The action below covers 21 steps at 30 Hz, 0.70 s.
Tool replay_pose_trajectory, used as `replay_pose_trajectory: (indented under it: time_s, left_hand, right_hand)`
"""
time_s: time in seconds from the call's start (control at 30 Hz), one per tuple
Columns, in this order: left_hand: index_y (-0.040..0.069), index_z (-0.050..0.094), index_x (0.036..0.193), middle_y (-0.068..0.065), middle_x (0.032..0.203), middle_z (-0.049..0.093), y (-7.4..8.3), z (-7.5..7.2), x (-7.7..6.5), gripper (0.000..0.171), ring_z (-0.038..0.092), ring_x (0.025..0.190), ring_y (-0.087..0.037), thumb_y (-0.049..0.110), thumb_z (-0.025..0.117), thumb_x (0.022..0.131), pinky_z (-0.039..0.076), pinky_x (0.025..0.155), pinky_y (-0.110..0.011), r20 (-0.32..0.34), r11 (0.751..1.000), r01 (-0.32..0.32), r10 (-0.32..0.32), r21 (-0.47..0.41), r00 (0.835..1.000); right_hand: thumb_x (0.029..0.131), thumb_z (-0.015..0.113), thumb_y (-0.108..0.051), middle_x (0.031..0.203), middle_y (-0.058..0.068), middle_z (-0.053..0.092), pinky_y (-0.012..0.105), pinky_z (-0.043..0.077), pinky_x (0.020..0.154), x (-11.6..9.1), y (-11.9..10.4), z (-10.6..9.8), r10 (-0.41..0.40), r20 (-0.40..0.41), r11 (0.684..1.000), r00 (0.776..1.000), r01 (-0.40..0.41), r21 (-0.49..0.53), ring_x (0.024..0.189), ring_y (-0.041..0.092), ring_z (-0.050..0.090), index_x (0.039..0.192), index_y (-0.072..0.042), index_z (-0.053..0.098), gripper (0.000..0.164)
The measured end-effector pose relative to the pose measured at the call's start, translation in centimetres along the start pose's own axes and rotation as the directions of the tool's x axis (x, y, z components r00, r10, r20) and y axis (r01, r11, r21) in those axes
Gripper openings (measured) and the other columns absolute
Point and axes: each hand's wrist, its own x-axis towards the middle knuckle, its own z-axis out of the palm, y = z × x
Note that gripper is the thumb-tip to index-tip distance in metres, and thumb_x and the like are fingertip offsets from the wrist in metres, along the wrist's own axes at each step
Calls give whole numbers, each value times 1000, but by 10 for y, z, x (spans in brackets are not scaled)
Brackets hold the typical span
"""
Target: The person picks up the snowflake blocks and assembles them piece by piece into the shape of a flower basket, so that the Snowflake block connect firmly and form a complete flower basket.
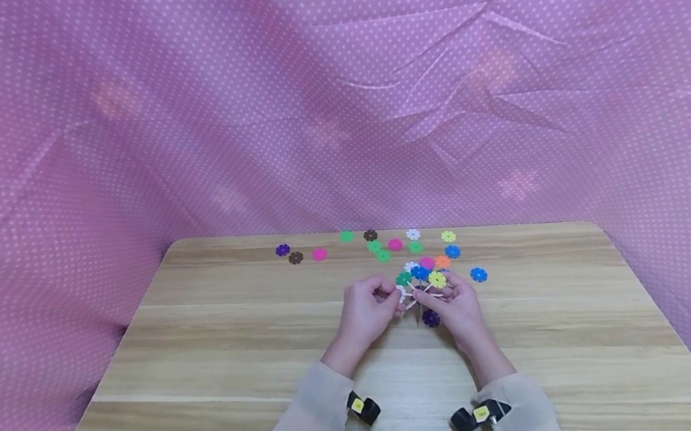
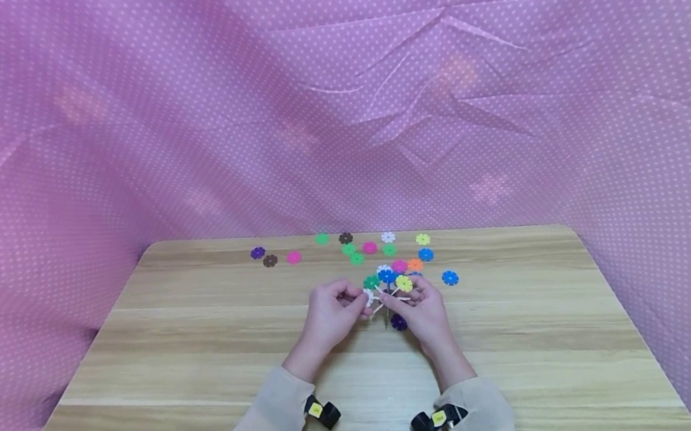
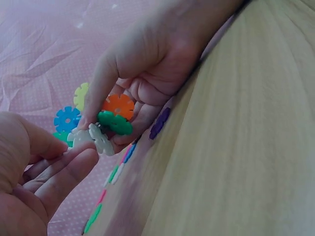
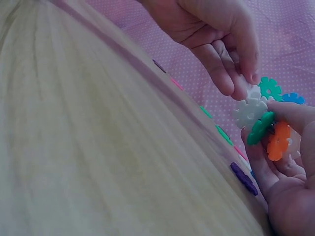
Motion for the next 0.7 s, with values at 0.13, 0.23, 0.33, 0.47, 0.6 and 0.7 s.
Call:
replay_pose_trajectory:
  time_s: [0.13, 0.23, 0.33, 0.47, 0.6, 0.7]
  left_hand:
    - [-2, 74, 89, -14, 81, 77, -1, 0, -1, 9, 78, 71, -29, -9, 75, 95, 67, 66, -37, 5, 1000, 14, -13, -13, 1000]
    - [-1, 73, 92, -13, 83, 77, -2, 0, -1, 8, 78, 73, -28, -7, 76, 96, 68, 67, -36, 13, 1000, 28, -28, -6, 1000]
    - [1, 72, 95, -10, 84, 76, -3, 1, 0, 7, 78, 74, -25, -4, 76, 98, 66, 66, -31, 10, 999, 28, -28, 26, 1000]
    - [3, 72, 99, -6, 86, 76, -2, 2, -1, 6, 75, 74, -18, -1, 76, 98, 64, 66, -25, 0, 997, 17, -17, 78, 1000]
    - [5, 73, 106, -2, 92, 76, -3, -2, 1, 12, 73, 79, -11, 10, 80, 98, 64, 73, -24, 17, 991, 25, -28, 131, 999]
    - [5, 73, 116, 0, 99, 76, -6, -15, 4, 27, 72, 89, -12, 20, 84, 96, 64, 83, -27, 50, 986, 66, -74, 155, 996]
  right_hand:
    - [94, 85, -4, 101, 0, 82, 25, 63, 89, 0, 1, 0, 11, 3, 1000, 1000, -11, -10, 94, 11, 77, 140, -2, 60, 53]
    - [95, 85, -4, 106, 1, 82, 26, 63, 92, 0, 2, -1, 10, 13, 1000, 1000, -10, 1, 98, 12, 77, 143, -2, 59, 55]
    - [96, 83, -5, 110, 2, 81, 28, 62, 95, 0, 3, -1, 5, 31, 1000, 999, -5, 14, 103, 13, 76, 141, -2, 60, 51]
    - [97, 82, -5, 113, 3, 80, 29, 61, 98, 1, 5, -3, 2, 41, 1000, 999, -3, 21, 106, 15, 76, 137, -1, 62, 45]
    - [98, 80, -4, 115, 3, 80, 29, 60, 101, 1, 6, -3, 1, 44, 999, 999, -2, 36, 108, 15, 75, 139, -1, 61, 45]
    - [99, 79, -6, 116, 1, 80, 29, 60, 101, 0, 5, -2, 6, 54, 999, 999, -9, 45, 109, 14, 75, 141, -2, 60, 46]
